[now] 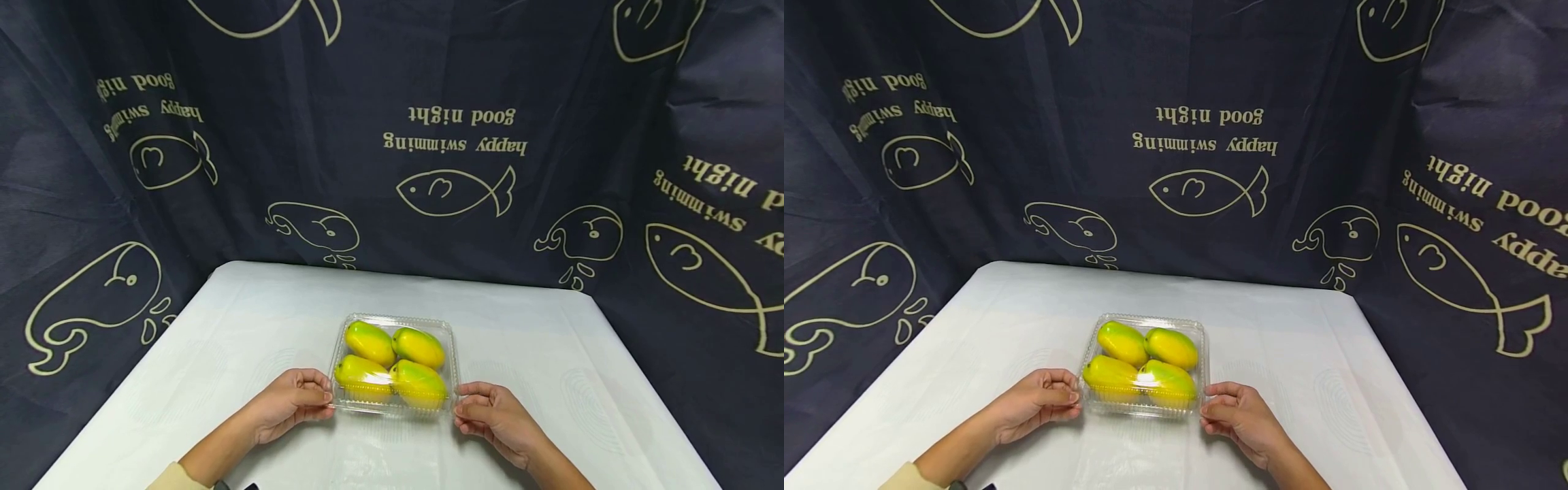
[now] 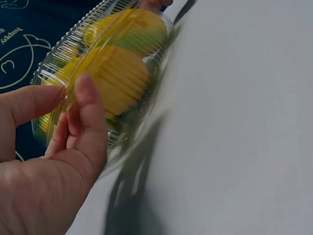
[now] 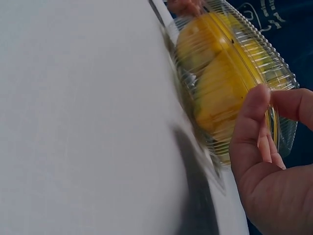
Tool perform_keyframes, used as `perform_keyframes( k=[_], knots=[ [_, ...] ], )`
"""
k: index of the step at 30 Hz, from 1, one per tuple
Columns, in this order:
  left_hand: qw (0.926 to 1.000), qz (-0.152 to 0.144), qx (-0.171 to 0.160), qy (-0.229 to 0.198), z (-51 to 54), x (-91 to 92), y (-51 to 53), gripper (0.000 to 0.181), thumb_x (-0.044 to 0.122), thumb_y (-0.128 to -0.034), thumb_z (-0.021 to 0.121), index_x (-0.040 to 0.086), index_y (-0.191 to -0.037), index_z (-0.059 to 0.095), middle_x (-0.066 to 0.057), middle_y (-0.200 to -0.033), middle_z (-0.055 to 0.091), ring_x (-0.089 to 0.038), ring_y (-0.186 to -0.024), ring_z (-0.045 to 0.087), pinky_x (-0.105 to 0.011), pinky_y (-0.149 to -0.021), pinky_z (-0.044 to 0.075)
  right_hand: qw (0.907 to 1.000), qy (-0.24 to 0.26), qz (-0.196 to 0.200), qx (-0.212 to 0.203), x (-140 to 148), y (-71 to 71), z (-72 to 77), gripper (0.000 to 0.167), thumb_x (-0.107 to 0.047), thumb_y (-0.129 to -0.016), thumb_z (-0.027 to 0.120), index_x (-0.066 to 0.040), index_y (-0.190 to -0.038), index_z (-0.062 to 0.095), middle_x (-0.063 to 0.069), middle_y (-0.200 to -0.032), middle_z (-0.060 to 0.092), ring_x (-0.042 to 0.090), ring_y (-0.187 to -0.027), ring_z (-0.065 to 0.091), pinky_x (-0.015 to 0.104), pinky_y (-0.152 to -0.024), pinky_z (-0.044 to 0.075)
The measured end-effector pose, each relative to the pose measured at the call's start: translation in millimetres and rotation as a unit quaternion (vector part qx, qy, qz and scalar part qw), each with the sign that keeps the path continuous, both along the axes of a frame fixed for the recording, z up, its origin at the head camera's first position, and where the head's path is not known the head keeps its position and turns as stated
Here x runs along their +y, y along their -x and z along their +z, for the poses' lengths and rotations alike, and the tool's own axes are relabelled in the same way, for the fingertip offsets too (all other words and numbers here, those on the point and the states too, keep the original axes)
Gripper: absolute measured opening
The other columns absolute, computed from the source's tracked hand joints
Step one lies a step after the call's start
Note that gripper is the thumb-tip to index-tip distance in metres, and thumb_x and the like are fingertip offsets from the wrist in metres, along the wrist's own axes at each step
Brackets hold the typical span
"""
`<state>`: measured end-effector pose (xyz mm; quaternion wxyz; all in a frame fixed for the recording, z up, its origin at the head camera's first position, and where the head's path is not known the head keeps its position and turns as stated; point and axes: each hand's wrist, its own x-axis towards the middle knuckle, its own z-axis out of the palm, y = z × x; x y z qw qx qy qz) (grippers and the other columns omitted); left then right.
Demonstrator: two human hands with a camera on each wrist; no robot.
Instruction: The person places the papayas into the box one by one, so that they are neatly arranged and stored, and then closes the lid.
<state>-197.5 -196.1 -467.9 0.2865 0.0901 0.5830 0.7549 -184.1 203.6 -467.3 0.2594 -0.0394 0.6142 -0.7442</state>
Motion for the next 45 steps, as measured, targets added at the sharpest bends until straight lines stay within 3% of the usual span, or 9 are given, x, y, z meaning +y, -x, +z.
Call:
perform_keyframes(
  k=[5, 11, 20, 27, 45],
  knots=[
    [0.9997, 0.02, -0.005, 0.013, -0.5, 0.9, -0.1, 0.009, -0.001, -0.0929, 0.065, 0.002, -0.099, 0.06, -0.003, -0.09, 0.067, -0.012, -0.084, 0.071, -0.027, -0.082, 0.062, 0.9999, 0.011, -0.005, -0.012, 0.9, -0.1, -1.1, 0.027, -0.001, -0.095, 0.068, 0.005, -0.118, 0.057, 0.004, -0.094, 0.077, 0.014, -0.085, 0.075, 0.026, -0.079, 0.062],
    [0.9994, 0.026, -0.01, 0.02, -1.8, 0.5, 0.5, 0.008, 0.001, -0.0928, 0.066, 0.002, -0.099, 0.061, -0.004, -0.091, 0.068, -0.012, -0.083, 0.07, -0.025, -0.08, 0.062, 0.9994, 0.013, 0.026, -0.022, 3.3, 1.8, -1.3, 0.005, -0.005, -0.096, 0.067, -0.006, -0.099, 0.07, 0.005, -0.091, 0.077, 0.013, -0.083, 0.075, 0.025, -0.078, 0.062],
    [0.9995, 0.015, -0.018, 0.018, -3.3, -0.6, 1.2, 0.004, 0.004, -0.0948, 0.066, 0.002, -0.097, 0.064, -0.005, -0.091, 0.07, -0.013, -0.083, 0.073, -0.025, -0.081, 0.062, 0.9977, 0.03, 0.05, -0.035, 6.3, 4.7, -2.1, 0.011, -0.006, -0.098, 0.064, -0.001, -0.1, 0.073, 0.005, -0.092, 0.076, 0.011, -0.081, 0.076, 0.023, -0.075, 0.062],
    [0.9997, 0.001, -0.018, 0.015, -3.6, -1.9, 1.8, 0.003, 0.005, -0.0966, 0.065, 0.003, -0.095, 0.067, -0.005, -0.088, 0.072, -0.013, -0.082, 0.073, -0.026, -0.079, 0.062, 0.9977, 0.032, 0.055, -0.022, 4.7, 4.4, -3.4, 0.012, -0.006, -0.098, 0.063, 0.001, -0.101, 0.073, 0.004, -0.091, 0.075, 0.01, -0.08, 0.075, 0.022, -0.075, 0.062],
    [0.9999, -0.008, 0.003, 0.014, -5.3, -1.5, 1.5, 0.005, 0.005, -0.0968, 0.064, 0.002, -0.094, 0.066, -0.004, -0.088, 0.073, -0.012, -0.08, 0.073, -0.024, -0.075, 0.062, 0.9982, 0.022, 0.054, -0.013, 4.8, 4.3, -8.0, 0.013, -0.005, -0.097, 0.062, -0.008, -0.09, 0.072, 0.001, -0.087, 0.072, 0.007, -0.074, 0.07, 0.018, -0.069, 0.06]
  ],
)
